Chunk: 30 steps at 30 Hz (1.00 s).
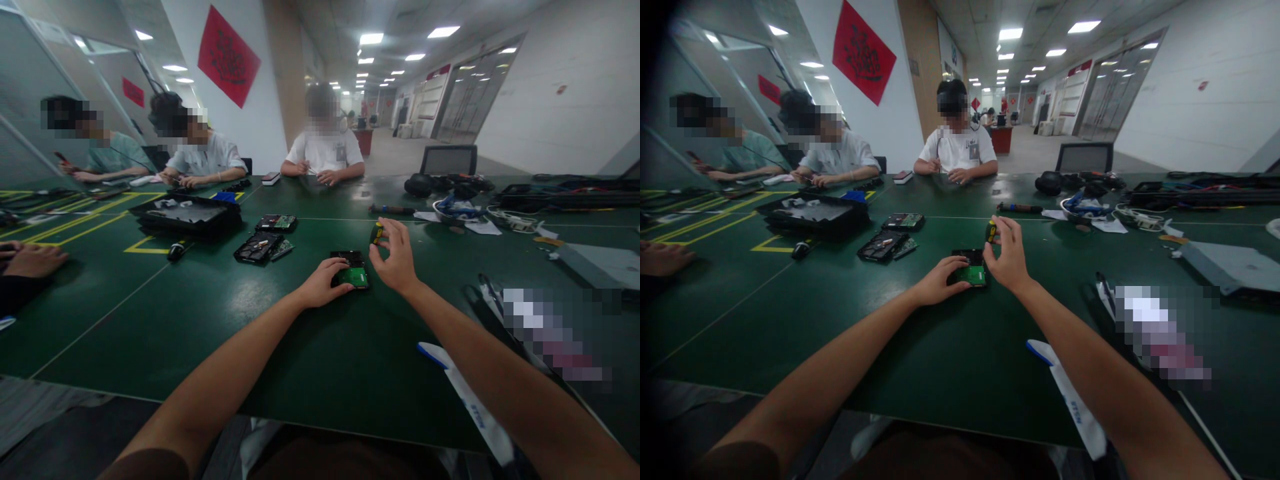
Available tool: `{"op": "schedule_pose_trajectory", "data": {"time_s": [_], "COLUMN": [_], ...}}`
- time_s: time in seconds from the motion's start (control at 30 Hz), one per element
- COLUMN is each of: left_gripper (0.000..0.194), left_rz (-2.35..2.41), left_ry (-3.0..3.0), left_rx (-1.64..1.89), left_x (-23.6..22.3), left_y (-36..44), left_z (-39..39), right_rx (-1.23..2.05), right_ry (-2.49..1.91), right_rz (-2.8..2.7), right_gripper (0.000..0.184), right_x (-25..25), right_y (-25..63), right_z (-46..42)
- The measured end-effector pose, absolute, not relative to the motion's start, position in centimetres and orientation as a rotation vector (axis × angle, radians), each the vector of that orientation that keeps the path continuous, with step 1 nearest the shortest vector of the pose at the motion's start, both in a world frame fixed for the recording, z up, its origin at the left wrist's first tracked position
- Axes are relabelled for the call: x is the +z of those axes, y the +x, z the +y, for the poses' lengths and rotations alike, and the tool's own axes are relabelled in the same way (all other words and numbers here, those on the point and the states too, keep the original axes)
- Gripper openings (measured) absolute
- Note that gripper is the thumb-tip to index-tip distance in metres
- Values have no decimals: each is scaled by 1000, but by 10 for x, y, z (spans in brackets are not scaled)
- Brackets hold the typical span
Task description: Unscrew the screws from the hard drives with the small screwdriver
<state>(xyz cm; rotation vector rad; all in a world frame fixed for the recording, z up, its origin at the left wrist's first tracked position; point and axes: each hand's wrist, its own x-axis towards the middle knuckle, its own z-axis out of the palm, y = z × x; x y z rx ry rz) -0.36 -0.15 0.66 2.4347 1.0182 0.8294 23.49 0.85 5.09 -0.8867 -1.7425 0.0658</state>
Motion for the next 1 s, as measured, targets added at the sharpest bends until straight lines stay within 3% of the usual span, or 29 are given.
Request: {"op": "schedule_pose_trajectory", "data": {"time_s": [1.0], "left_gripper": [60], "left_rz": [1030], "left_ry": [2434], "left_rx": [817], "left_x": [8], "left_y": [-4], "left_z": [-2], "right_rx": [57], "right_ry": [-912], "right_rz": [-1727], "right_gripper": [66], "right_x": [48], "right_y": [235], "right_z": [10]}}
